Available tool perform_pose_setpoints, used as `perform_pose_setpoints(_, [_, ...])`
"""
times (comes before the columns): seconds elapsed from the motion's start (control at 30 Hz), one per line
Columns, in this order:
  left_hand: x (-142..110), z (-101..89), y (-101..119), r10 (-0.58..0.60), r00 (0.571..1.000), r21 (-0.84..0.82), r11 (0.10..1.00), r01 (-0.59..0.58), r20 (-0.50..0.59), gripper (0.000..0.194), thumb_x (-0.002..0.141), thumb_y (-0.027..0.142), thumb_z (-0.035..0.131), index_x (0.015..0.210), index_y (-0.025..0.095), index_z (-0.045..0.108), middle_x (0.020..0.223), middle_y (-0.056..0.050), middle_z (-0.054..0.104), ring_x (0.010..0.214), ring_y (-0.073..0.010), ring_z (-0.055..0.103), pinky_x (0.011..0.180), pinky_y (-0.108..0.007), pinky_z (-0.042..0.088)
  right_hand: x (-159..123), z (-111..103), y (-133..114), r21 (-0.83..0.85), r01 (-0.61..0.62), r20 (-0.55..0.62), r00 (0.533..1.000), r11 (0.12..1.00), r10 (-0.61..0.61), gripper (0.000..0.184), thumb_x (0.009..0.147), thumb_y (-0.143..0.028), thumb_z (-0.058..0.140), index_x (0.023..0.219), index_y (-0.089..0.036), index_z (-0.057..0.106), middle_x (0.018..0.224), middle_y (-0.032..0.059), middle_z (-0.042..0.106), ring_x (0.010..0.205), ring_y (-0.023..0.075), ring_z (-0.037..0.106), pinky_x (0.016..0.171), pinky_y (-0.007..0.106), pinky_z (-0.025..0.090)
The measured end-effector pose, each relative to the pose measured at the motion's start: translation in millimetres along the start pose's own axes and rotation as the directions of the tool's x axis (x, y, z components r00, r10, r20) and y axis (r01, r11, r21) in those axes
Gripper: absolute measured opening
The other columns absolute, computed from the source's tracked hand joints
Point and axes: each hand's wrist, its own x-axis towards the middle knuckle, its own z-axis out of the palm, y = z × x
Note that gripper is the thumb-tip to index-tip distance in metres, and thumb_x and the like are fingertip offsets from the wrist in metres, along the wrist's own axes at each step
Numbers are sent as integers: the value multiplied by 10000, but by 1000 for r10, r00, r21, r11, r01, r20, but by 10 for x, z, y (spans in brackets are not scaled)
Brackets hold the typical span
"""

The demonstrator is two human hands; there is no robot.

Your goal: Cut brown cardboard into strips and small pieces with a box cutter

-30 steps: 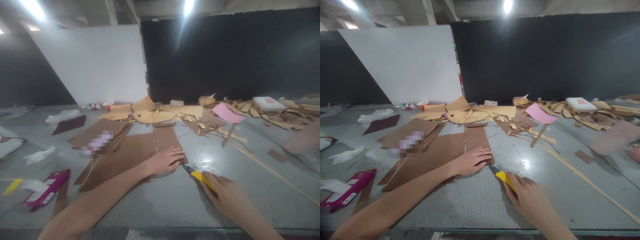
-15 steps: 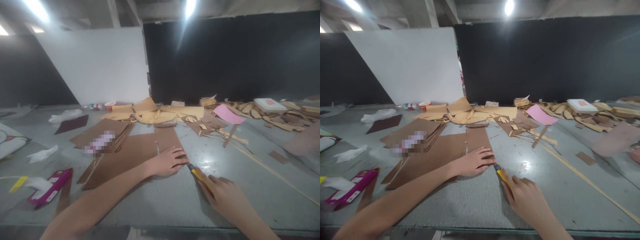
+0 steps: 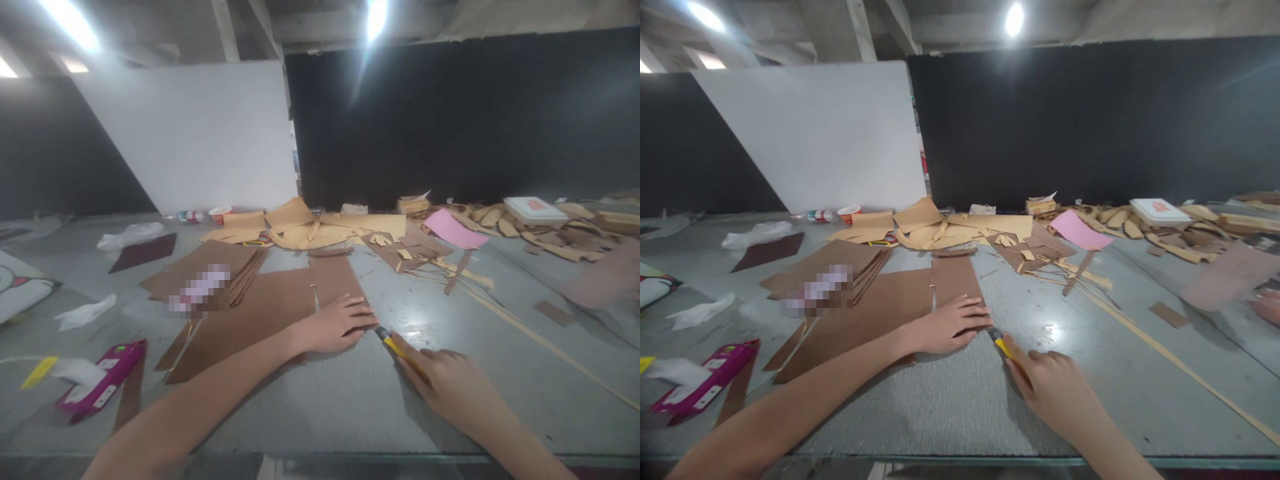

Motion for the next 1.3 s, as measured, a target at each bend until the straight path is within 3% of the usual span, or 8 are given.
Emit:
perform_pose_setpoints(0.23, [-1, -17, 3, -26, 999, -26, 999, 26, 22, 508, 1085, 348, 460, 1576, 240, 526, 1610, -63, 550, 1604, -286, 326, 1330, -550, 224, -68, -4, 93, 37, 20, -8, 1000, 999, -20, 439, 1083, -388, 452, 1484, -294, 604, 710, 17, 752, 565, 204, 699, 512, 295, 367])
perform_pose_setpoints(0.47, [-1, -23, 10, -30, 1000, -38, 999, 31, 6, 495, 1089, 354, 450, 1563, 246, 542, 1597, -71, 564, 1595, -292, 344, 1325, -547, 241, 41, -31, 122, -10, 64, 2, 998, 998, -64, 438, 1103, -403, 442, 1482, -249, 599, 707, 16, 749, 561, 193, 697, 509, 291, 314])
perform_pose_setpoints(0.7, [-13, -14, -14, -11, 1000, -31, 999, 12, 25, 542, 1106, 373, 415, 1635, 261, 439, 1626, -74, 530, 1613, -285, 309, 1333, -538, 215, 59, -112, 227, -11, 104, 41, 994, 995, -103, 452, 1103, -383, 461, 1534, -271, 540, 723, -3, 746, 583, 192, 703, 522, 295, 307])
perform_pose_setpoints(0.9, [-8, -28, -12, -16, 999, -30, 999, 17, 32, 540, 1105, 376, 414, 1632, 267, 440, 1626, -74, 529, 1617, -283, 299, 1331, -543, 222, 199, -73, 284, -68, 161, 53, 986, 985, -158, 452, 1102, -360, 470, 1536, -254, 535, 759, 9, 764, 609, 194, 700, 553, 315, 320])
perform_pose_setpoints(1.13, [-9, -41, 4, -29, 999, -36, 999, 31, 37, 578, 1095, 393, 430, 1643, 212, 410, 1673, -107, 459, 1601, -283, 340, 1346, -507, 229, 206, -156, 421, -69, 216, 81, 974, 974, -210, 443, 1096, -356, 490, 1521, -248, 547, 751, 18, 751, 633, 195, 689, 578, 313, 311])
perform_pose_setpoints(1.3, [-24, -57, 1, -58, 998, -13, 998, 58, 38, 569, 1073, 367, 481, 1606, 170, 476, 1727, -170, 337, 1612, -342, 305, 1317, -534, 286, 356, -154, 483, -18, 229, 127, 966, 973, -225, 420, 1100, -353, 492, 1507, -285, 571, 752, 5, 751, 616, 177, 665, 582, 313, 276])
